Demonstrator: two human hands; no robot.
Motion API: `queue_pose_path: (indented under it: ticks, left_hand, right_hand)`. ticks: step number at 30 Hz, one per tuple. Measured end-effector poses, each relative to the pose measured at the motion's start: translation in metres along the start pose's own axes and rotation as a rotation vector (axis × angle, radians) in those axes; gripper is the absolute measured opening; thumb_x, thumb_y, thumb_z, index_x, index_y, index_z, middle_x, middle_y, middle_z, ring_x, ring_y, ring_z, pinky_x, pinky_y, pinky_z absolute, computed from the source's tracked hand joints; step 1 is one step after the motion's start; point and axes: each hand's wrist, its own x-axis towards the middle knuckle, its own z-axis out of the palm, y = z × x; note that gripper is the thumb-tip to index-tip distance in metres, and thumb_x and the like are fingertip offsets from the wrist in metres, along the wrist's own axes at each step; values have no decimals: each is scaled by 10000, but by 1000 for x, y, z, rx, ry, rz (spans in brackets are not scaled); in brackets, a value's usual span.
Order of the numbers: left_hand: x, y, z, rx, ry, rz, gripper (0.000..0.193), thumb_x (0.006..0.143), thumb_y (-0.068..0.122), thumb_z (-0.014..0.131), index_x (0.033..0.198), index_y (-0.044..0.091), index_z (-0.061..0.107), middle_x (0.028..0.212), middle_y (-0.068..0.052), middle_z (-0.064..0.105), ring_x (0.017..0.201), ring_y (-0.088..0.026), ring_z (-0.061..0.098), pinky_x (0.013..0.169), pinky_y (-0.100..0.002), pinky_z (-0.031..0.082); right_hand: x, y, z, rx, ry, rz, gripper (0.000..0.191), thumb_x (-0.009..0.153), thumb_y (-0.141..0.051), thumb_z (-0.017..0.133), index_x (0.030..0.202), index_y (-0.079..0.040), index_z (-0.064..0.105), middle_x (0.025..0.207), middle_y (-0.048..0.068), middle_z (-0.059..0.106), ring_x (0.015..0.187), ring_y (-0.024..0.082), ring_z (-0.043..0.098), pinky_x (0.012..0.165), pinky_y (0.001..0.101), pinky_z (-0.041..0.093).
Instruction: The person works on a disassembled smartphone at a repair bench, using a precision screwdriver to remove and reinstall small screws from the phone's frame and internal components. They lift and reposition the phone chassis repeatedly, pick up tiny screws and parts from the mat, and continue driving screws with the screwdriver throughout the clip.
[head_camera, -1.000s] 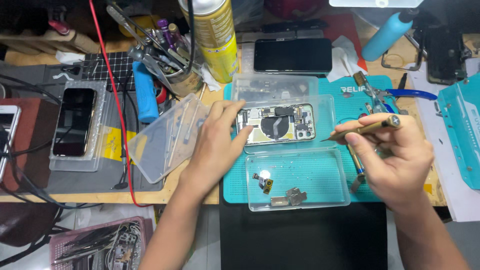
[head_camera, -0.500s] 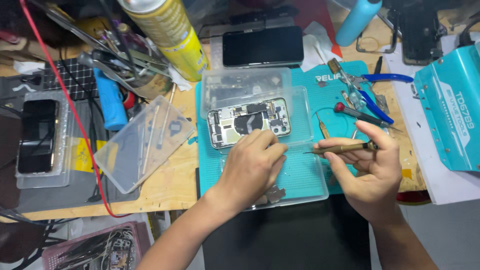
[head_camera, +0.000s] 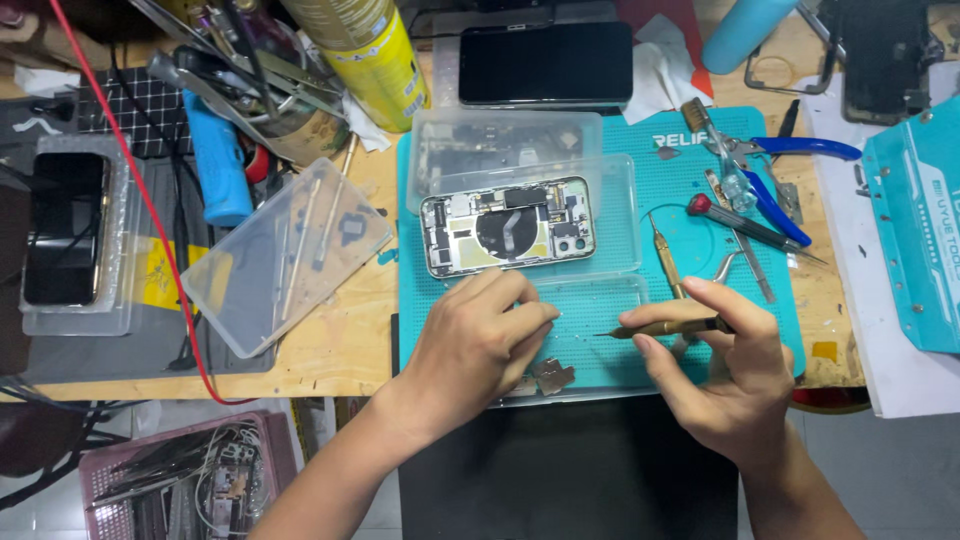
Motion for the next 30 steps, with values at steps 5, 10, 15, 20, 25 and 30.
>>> queue_pose_path:
  ticks: [5, 10, 15, 20, 25, 30]
  left_hand:
    - [-5, -2, 4, -5, -6, 24, 114, 862, 80, 753, 959, 63, 696, 899, -61, 611, 859, -256, 615, 742, -402, 489]
    - [-7, -3, 1, -7, 30, 21, 115, 854, 70, 755, 955, 54, 702, 892, -67, 616, 862, -262, 623, 750, -404, 495]
    - [-11, -5, -5, -16, 71, -6, 97, 859, 44, 749, 945, 40, 703, 889, -72, 623, 872, -266, 634, 770, -402, 504]
    - [-12, -4, -7, -23, 73, -13, 111, 856, 42, 750, 958, 32, 707, 894, -79, 622, 872, -269, 633, 767, -404, 501]
    - [-14, -5, -14, -27, 76, -36, 114, 854, 42, 752, 959, 28, 708, 896, -83, 626, 881, -272, 637, 779, -400, 510]
    - [-19, -6, -19, -19, 86, -47, 112, 858, 48, 752, 961, 29, 713, 906, -88, 632, 893, -274, 642, 793, -403, 514]
  right_hand:
    - [1, -1, 4, -60, -21, -34, 617, 883, 114, 717, 1389, -8, 386, 1045, 158, 752, 952, 197, 768, 700, 240, 588]
    - [0, -2, 4, -81, -34, -60, 630, 872, 106, 722, 1393, -6, 387, 1027, 151, 750, 933, 198, 767, 687, 238, 581]
    - [-1, -5, 8, -84, -21, -49, 630, 868, 95, 731, 1385, -10, 387, 1007, 149, 759, 905, 195, 772, 635, 226, 547]
    - [3, -7, 16, -53, -79, -104, 609, 894, 94, 720, 1389, -3, 378, 1077, 189, 745, 1002, 237, 777, 783, 295, 631]
    - [8, -8, 19, -54, -108, -135, 608, 890, 95, 716, 1387, 3, 377, 1070, 192, 738, 1020, 256, 775, 865, 343, 653]
    - [9, -7, 21, -65, -131, -124, 606, 881, 95, 712, 1383, 7, 385, 1057, 190, 745, 1005, 258, 775, 865, 353, 643]
